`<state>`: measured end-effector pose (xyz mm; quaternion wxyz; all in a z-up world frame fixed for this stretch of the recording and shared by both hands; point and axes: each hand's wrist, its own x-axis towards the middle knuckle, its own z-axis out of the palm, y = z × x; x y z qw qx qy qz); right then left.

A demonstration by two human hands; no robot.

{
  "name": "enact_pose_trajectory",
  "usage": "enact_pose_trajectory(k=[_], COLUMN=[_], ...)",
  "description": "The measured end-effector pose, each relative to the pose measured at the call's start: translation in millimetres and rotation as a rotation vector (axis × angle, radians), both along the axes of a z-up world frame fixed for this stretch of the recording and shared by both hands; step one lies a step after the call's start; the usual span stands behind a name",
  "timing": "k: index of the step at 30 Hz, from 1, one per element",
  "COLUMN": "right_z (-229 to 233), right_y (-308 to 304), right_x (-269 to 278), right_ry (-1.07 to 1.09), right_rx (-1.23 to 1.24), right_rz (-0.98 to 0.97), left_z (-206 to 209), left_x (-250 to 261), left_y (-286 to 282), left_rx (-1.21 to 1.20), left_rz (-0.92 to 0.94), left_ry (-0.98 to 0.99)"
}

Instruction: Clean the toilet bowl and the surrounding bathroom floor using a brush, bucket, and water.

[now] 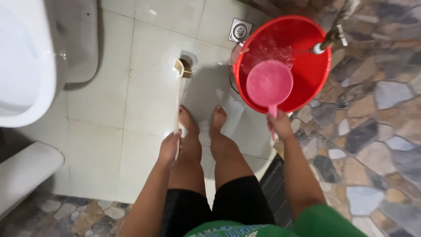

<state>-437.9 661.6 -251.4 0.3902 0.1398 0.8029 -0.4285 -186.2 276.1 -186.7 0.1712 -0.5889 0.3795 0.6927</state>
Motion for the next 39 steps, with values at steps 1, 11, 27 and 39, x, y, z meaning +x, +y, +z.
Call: enact_pose_trajectory(k=[1, 11, 27, 39], right_z=[33.9, 238.3, 234.6, 110.3], right_y=[-0.4, -93.4, -155.9, -183.4], right_x=[14.7, 86.7, 104.3, 164.1], right_ry=[0.052, 0.033, -0.064, 0.442], right_rx=[0.035, 0.157, 0.018, 0.611], right_rz=[0.071, 0.579, 0.763, 1.552], left_z=[-0.9, 13.9, 20.8, 19.6], left_x=[2.0, -29.1, 96.8, 308.9], left_y=[2.4, 2.4, -5.8, 55.3], left_rx=[0.063, 0.107, 0.143, -0.025], left_rz=[0.054, 0.416, 0.827, 0.891], left_ry=[0.022, 0.139, 0.252, 0.071])
